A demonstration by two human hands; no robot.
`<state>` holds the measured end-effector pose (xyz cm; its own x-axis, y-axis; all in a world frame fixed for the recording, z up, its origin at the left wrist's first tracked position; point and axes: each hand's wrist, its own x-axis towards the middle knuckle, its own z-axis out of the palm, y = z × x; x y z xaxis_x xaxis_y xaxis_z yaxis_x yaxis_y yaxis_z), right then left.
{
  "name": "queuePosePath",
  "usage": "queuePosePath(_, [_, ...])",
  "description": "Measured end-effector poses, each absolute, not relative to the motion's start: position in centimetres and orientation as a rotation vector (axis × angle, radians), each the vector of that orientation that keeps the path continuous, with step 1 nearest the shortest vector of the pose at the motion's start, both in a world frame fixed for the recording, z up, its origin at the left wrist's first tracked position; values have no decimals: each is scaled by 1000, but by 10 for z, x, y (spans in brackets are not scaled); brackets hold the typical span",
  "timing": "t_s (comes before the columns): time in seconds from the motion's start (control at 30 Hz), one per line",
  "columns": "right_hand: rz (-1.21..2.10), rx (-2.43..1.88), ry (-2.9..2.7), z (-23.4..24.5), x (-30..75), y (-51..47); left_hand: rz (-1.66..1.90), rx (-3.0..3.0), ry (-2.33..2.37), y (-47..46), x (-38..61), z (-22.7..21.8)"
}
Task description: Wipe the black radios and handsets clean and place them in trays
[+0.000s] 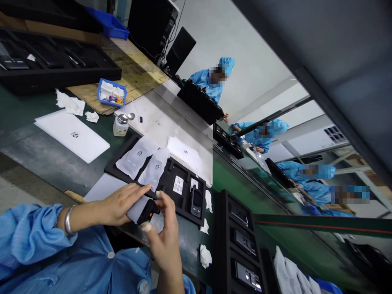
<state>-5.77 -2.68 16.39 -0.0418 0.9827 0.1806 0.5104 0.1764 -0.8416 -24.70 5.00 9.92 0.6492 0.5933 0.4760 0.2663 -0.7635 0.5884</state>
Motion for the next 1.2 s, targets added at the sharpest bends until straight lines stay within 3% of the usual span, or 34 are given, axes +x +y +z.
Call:
queuePosePath(0.13, [866,-1410,-1521,164,-51,-28,1121,2307,635,48,-238,103])
queuePosePath(0.47, [904,-1539,-1524,154,-67,-20,1186,2108,684,42,-230,95])
queuePosePath(0.8, [852,-1138,-1236,216,-68,-2,1064,2086,677,44,-232,108])
queuePosePath(0.97, [587,-1346,-910,152,-13,-16,997,2057,1062,76,-171,148])
queuePosePath(1.2, [225,-1722,-911,34,57,-90,224,2268,1381,153,-54,178])
